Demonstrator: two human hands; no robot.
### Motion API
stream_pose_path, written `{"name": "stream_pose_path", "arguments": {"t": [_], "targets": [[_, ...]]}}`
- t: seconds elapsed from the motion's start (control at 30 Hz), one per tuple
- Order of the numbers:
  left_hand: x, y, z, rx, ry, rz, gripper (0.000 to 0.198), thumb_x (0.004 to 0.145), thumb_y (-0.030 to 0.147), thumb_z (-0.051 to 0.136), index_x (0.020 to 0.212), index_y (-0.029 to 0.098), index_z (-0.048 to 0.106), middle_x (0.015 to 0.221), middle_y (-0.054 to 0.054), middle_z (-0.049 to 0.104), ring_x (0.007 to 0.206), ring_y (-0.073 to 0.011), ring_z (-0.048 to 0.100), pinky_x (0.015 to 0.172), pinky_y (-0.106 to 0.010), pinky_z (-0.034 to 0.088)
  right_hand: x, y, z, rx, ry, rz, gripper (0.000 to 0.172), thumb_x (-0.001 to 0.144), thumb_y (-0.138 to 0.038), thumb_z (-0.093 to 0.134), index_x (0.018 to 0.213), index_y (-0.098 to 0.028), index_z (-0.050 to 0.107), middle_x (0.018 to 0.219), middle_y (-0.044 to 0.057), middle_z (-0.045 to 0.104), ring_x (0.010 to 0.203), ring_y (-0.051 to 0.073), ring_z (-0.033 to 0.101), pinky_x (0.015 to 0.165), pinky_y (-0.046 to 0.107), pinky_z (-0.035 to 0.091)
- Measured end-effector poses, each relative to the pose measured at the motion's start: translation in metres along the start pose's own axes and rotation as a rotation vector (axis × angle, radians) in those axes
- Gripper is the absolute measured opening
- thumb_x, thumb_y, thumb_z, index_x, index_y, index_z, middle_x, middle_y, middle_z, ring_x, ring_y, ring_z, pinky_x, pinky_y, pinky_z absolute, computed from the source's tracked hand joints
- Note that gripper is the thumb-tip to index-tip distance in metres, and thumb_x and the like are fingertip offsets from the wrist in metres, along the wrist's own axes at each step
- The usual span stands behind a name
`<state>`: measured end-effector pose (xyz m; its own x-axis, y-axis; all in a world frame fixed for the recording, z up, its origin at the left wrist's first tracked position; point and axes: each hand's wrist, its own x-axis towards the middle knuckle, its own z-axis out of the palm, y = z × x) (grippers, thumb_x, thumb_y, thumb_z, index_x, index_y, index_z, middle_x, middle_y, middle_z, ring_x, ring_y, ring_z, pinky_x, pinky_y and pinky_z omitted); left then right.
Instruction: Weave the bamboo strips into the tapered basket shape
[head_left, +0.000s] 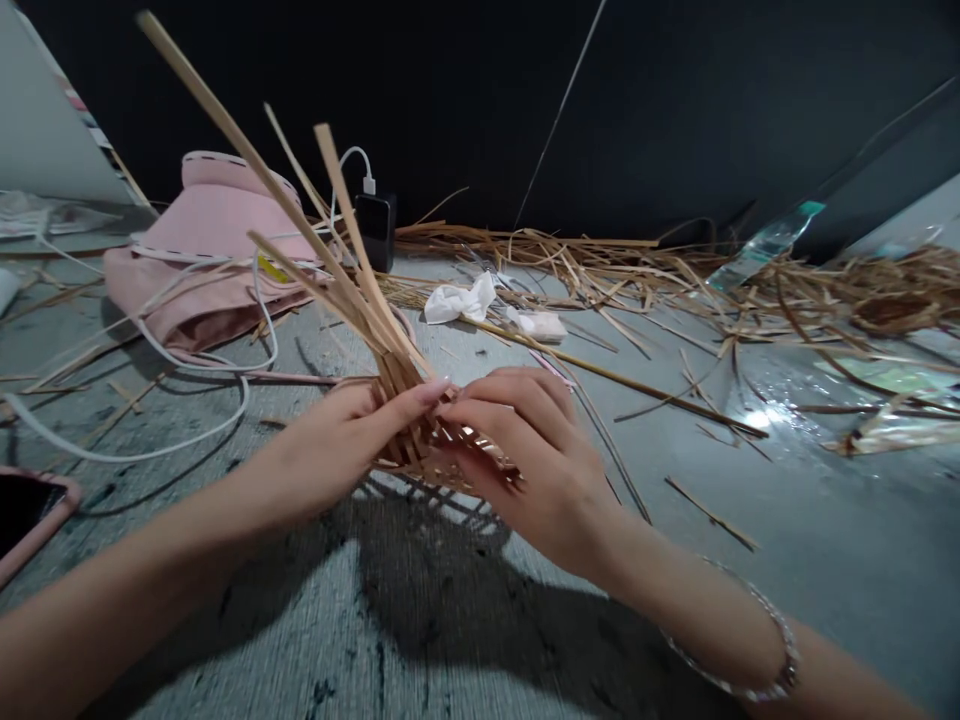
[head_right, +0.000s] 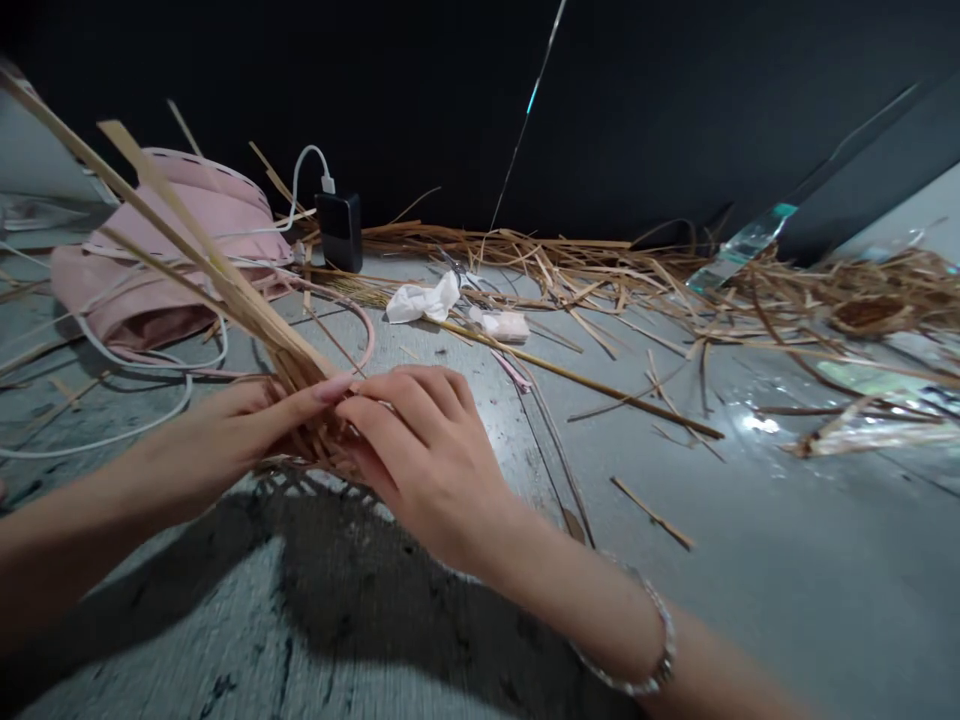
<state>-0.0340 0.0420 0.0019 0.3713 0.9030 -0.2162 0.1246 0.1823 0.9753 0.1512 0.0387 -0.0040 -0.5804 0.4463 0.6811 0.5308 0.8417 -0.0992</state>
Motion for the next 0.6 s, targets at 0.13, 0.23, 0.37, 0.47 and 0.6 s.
{"name": "stream_pose_path", "arguments": {"t": [0.13, 0.23, 0.37, 0.47, 0.6], "targets": [[0.002, -0.003, 0.001, -0.075, -0.006, -0.077, 0.04, 0.081, 0.054, 0.061, 0.076, 0.015, 0.067, 0.072, -0.002, 0.069, 0.071, -0.0165, 0.061, 0.072, -0.028, 0.049, -0.002, -0.001, 0.006, 0.06, -0.045, 0.044, 0.014, 0.091, -0.014, 0.058, 0.104, -0.018, 0.058, 0.1, 0.008, 0.067, 0.095, 0.021, 0.059, 0.083, 0.037, 0.051], [0.002, -0.003, 0.002, -0.057, 0.021, -0.084, 0.042, 0.079, 0.056, 0.062, 0.078, 0.015, 0.068, 0.072, -0.002, 0.069, 0.072, -0.0172, 0.062, 0.07, -0.028, 0.049, -0.003, -0.004, 0.006, 0.081, -0.067, 0.032, 0.014, 0.091, -0.014, 0.057, 0.104, -0.016, 0.059, 0.1, 0.01, 0.068, 0.096, 0.022, 0.059, 0.083, 0.038, 0.051], [0.002, 0.0, -0.005, 0.179, 0.067, 0.009, 0.044, 0.084, 0.057, 0.055, 0.08, 0.017, 0.074, 0.075, -0.003, 0.072, 0.077, -0.0204, 0.064, 0.07, -0.029, 0.049, 0.0, -0.003, -0.004, 0.215, -0.069, 0.108, 0.016, 0.088, -0.017, 0.063, 0.104, -0.017, 0.06, 0.101, 0.009, 0.067, 0.096, 0.021, 0.06, 0.083, 0.036, 0.051], [0.0, 0.005, -0.021, 0.495, 0.041, 0.222, 0.039, 0.09, 0.053, 0.05, 0.089, 0.023, 0.077, 0.086, 0.0, 0.075, 0.089, -0.0206, 0.065, 0.083, -0.028, 0.047, 0.003, 0.007, -0.013, 0.382, 0.019, 0.297, 0.013, 0.085, -0.02, 0.067, 0.096, -0.02, 0.061, 0.094, 0.006, 0.065, 0.093, 0.019, 0.061, 0.083, 0.036, 0.051], [0.002, 0.005, -0.041, 0.573, -0.071, 0.284, 0.035, 0.093, 0.049, 0.047, 0.101, 0.029, 0.075, 0.092, 0.003, 0.077, 0.085, -0.0174, 0.068, 0.08, -0.023, 0.048, 0.002, 0.015, -0.01, 0.515, -0.045, 0.372, 0.02, 0.08, -0.029, 0.073, 0.094, -0.018, 0.062, 0.095, 0.006, 0.065, 0.092, 0.019, 0.062, 0.084, 0.036, 0.05]]}}
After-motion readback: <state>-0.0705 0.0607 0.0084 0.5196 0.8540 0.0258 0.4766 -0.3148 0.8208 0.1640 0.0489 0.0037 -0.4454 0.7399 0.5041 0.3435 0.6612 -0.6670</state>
